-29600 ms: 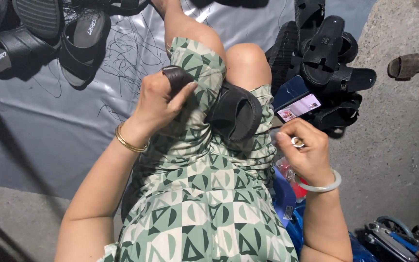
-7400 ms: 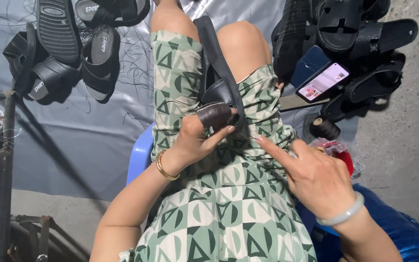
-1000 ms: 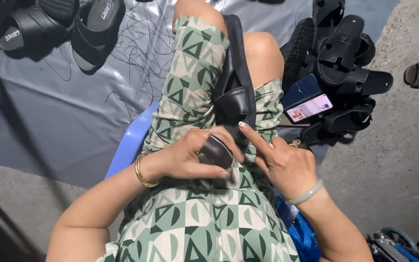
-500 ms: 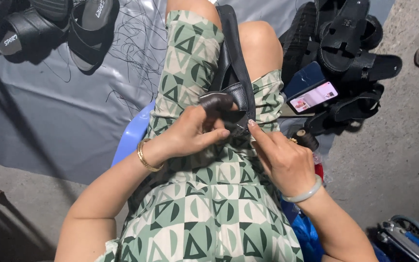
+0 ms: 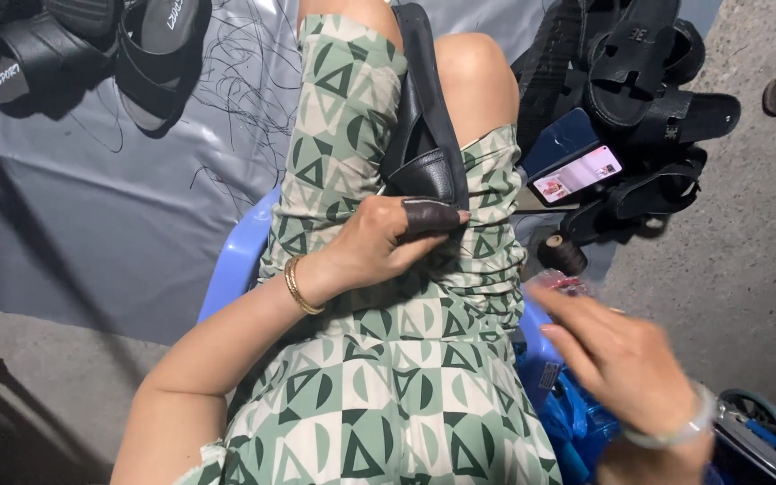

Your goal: Hand-sewing a black sandal sole to the upper strap using a needle and thread.

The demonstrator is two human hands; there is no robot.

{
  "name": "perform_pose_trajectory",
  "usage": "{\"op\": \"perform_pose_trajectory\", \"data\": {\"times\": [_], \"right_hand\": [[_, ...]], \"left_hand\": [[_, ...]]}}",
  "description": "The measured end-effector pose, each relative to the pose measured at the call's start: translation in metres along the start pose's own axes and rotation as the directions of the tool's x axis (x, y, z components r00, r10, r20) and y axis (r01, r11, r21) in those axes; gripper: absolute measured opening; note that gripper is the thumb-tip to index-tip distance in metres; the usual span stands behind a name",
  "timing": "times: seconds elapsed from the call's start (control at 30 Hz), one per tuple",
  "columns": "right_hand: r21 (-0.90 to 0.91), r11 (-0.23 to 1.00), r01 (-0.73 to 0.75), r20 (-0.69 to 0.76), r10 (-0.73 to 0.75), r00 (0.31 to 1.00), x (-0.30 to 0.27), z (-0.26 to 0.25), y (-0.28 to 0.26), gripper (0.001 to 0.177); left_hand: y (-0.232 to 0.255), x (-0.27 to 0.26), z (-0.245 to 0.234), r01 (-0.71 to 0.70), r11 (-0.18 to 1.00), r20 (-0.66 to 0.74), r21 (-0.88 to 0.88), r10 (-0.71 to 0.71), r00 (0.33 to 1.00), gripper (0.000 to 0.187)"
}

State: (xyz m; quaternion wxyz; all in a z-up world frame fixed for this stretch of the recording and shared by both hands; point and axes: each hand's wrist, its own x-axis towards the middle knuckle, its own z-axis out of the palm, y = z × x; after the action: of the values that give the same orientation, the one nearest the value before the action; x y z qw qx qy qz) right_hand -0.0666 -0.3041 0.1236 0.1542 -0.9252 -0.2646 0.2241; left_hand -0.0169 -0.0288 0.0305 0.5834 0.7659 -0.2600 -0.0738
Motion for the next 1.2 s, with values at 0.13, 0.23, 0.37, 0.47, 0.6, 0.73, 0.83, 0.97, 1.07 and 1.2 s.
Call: {"op": "perform_pose_trajectory", "data": {"times": [0.13, 0.23, 0.37, 0.47, 0.6, 0.73, 0.83, 0.97, 1.07, 1.2], "right_hand": [[0.728, 0.661, 0.181, -0.113, -0.145, 0.983, 0.021, 0.027, -0.008, 0.025], [0.926, 0.347, 0.152, -0.18, 0.05, 0.982, 0.026, 0.045, -0.006, 0.023], [0.582, 0.812, 0.04, -0.428, 0.265, 0.864, 0.052, 0.048, -0.025, 0.043], [0.383, 0.917, 0.113, -0.604, 0.156, 0.781, 0.072, 0.053, -0.04, 0.024], [0.723, 0.642, 0.256, -0.557, 0.322, 0.766, 0.086, 0.056, -0.044, 0.013], [0.869, 0.313, 0.384, -0.47, 0.28, 0.837, 0.08, 0.057, -0.04, 0.015], [0.797, 0.428, 0.426, -0.537, 0.179, 0.824, 0.074, 0.057, -0.041, 0.013], [0.829, 0.325, 0.456, -0.518, 0.135, 0.845, 0.071, 0.059, -0.04, 0.01], [0.802, 0.387, 0.454, -0.526, 0.1, 0.845, 0.071, 0.066, -0.035, 0.021], [0.795, 0.406, 0.45, -0.509, 0.044, 0.86, 0.067, 0.069, -0.036, 0.025]], "left_hand": [[-0.005, -0.005, -0.016, -0.013, 0.999, -0.037, 0.03, 0.014, 0.999, 0.03], [-0.037, -0.03, -0.036, 0.034, 0.939, -0.136, 0.342, 0.014, 0.991, 0.012], [0.01, -0.012, -0.053, 0.076, 0.754, -0.316, 0.653, 0.18, 0.931, 0.026], [0.023, -0.015, -0.023, -0.033, 0.787, -0.16, 0.617, 0.167, 0.973, 0.028], [0.011, -0.023, -0.006, -0.094, 0.807, 0.024, 0.583, 0.099, 0.995, 0.025], [0.021, -0.029, -0.017, 0.207, 0.926, -0.012, 0.314, -0.215, 0.977, 0.015], [0.038, -0.027, -0.022, 0.247, 0.932, -0.04, 0.264, -0.245, 0.969, 0.011], [0.073, -0.009, -0.018, 0.117, 0.978, 0.06, 0.173, -0.129, 0.99, 0.01], [0.059, -0.023, -0.023, 0.2, 0.955, -0.001, 0.22, -0.205, 0.979, 0.01], [0.075, -0.012, -0.015, 0.198, 0.974, 0.032, 0.108, -0.202, 0.979, 0.013]]}}
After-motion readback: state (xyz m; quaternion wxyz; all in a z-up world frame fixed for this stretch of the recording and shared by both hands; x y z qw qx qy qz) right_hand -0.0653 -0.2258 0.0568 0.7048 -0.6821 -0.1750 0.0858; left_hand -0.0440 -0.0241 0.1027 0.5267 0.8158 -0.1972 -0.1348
